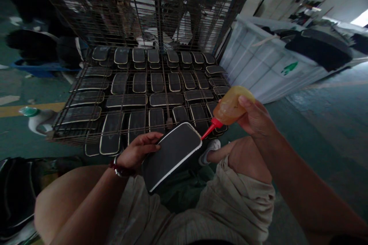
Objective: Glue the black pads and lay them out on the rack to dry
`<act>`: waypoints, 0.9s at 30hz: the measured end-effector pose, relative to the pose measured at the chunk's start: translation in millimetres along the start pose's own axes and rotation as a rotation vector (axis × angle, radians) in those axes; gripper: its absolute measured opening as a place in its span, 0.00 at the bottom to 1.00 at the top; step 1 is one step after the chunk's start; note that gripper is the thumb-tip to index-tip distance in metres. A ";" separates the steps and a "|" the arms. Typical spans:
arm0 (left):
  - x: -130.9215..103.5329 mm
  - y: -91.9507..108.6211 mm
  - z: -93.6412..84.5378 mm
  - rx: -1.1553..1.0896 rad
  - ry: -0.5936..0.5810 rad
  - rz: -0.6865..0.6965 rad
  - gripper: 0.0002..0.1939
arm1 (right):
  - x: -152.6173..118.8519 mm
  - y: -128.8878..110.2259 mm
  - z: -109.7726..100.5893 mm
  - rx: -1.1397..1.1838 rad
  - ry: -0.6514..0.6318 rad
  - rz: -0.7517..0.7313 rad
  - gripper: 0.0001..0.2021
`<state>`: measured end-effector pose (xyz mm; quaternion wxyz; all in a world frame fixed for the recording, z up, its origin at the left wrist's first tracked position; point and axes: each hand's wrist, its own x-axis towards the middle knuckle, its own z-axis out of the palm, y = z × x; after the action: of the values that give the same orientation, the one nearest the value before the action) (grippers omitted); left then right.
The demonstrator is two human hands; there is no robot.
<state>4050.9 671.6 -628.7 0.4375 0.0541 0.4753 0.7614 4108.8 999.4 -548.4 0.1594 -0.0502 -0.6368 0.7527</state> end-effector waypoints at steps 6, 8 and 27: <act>2.5 -0.5 -0.2 -0.020 0.064 0.027 0.15 | -0.2 3.6 1.1 0.066 0.125 0.026 0.16; 3.0 -0.9 -0.9 -0.031 0.080 0.037 0.15 | 1.5 6.7 2.9 0.108 0.197 0.007 0.15; 3.8 0.5 0.8 -0.112 0.131 0.069 0.14 | -1.1 23.5 19.7 0.190 0.366 -0.072 0.11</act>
<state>4048.7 674.8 -629.2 0.3813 -0.0041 0.4575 0.8033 4100.2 977.3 -567.9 0.3031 -0.1480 -0.5249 0.7815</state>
